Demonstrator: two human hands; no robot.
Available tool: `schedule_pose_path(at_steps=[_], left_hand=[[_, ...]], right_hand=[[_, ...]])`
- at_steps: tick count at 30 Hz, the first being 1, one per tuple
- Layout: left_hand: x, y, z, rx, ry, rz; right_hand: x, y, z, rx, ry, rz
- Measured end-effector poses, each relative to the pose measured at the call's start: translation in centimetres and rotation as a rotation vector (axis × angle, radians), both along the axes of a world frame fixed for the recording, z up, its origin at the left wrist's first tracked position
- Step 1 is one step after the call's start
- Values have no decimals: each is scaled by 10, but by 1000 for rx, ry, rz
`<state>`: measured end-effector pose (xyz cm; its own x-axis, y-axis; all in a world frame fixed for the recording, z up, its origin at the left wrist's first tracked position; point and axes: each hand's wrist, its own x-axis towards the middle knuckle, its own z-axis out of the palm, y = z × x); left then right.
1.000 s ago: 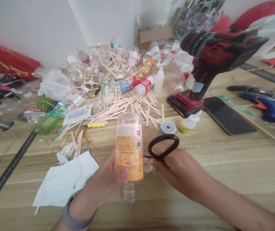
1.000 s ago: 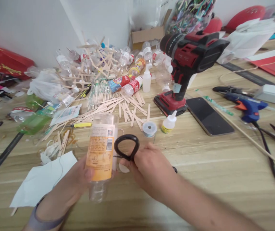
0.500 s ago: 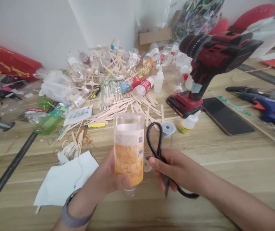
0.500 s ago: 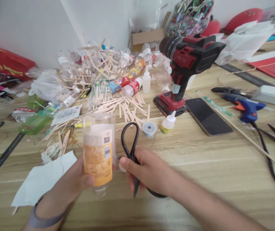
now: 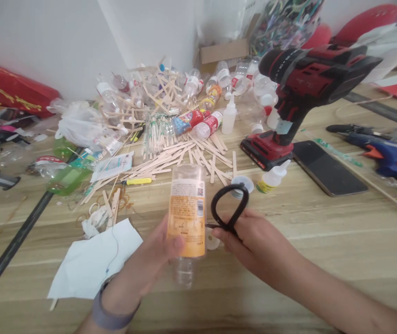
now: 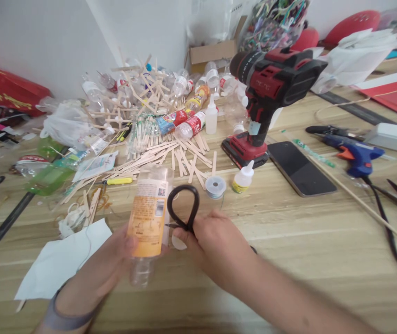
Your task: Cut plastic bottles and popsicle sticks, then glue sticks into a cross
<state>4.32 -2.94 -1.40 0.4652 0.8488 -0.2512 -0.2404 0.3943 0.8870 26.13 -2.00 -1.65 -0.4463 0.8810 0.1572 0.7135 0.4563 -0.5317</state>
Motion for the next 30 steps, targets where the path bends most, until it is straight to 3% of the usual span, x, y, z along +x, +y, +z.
schedule_pose_path(at_steps=[10, 14, 16, 17, 22, 24, 25, 27, 30], left_hand=[[-4, 1, 5, 33, 6, -100], [-7, 2, 4, 77, 14, -163], [-6, 1, 3, 67, 23, -130], [-5, 1, 2, 54, 23, -97], [2, -2, -2, -175, -54, 29], [3, -2, -2, -269, -68, 29], [4, -2, -1, -270, -57, 31], [4, -2, 1, -183, -22, 49], [4, -1, 4, -26, 11, 57]], right_hand=[[2, 3, 6, -1107, 552, 14], [1, 5, 11, -1317, 663, 21], [0, 4, 9, -1225, 598, 20], [0, 3, 7, -1080, 532, 5], [1, -2, -8, 215, 75, -49], [1, -2, -11, 479, -44, -23], [1, -2, -10, 503, -70, -14], [1, -1, -6, 346, -41, -11], [-1, 0, 1, -189, 142, -24]])
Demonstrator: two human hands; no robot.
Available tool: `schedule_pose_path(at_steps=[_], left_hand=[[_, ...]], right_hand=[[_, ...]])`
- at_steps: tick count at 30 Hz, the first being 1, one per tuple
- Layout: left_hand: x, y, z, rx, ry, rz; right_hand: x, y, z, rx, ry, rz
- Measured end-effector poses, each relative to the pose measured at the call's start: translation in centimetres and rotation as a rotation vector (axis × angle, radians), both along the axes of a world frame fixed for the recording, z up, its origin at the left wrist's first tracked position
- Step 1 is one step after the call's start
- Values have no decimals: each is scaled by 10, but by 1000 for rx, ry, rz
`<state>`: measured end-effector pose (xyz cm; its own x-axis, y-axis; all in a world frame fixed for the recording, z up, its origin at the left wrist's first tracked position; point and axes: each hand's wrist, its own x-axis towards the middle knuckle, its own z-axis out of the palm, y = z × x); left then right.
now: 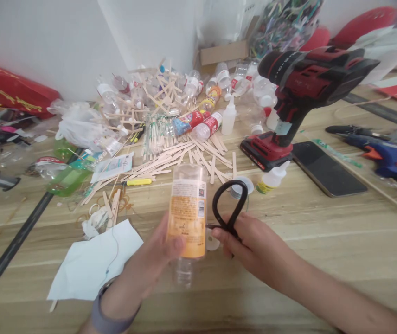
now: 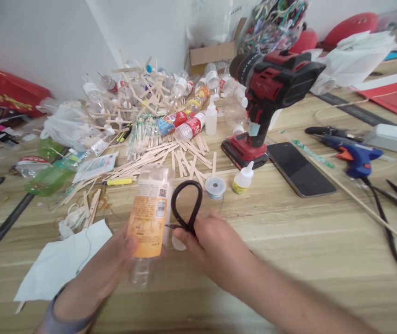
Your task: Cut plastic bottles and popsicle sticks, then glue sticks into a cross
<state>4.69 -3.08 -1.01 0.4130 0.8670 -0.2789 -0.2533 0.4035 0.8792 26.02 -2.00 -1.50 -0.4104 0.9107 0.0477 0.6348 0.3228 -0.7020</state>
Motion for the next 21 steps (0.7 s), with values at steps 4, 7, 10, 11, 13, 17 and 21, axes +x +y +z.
schedule_pose_path(at_steps=[4, 7, 10, 11, 13, 17, 21], left_hand=[[-3, 0, 2, 68, 14, -61], [-5, 1, 3, 78, 9, -105], [-5, 3, 4, 77, -14, -144], [-4, 3, 4, 69, -19, -144], [-3, 3, 2, 38, -28, -115], [-4, 0, -3, -119, -65, -55], [-5, -1, -1, -163, -35, -52]], right_hand=[[0, 1, 4, -656, 280, 3], [2, 3, 7, -922, 465, -15], [2, 4, 11, -1095, 566, 20], [2, 4, 11, -1088, 556, 31], [0, 2, 8, -879, 447, 19], [0, -2, -8, 115, 21, -52], [0, -4, -11, 350, -137, -35]])
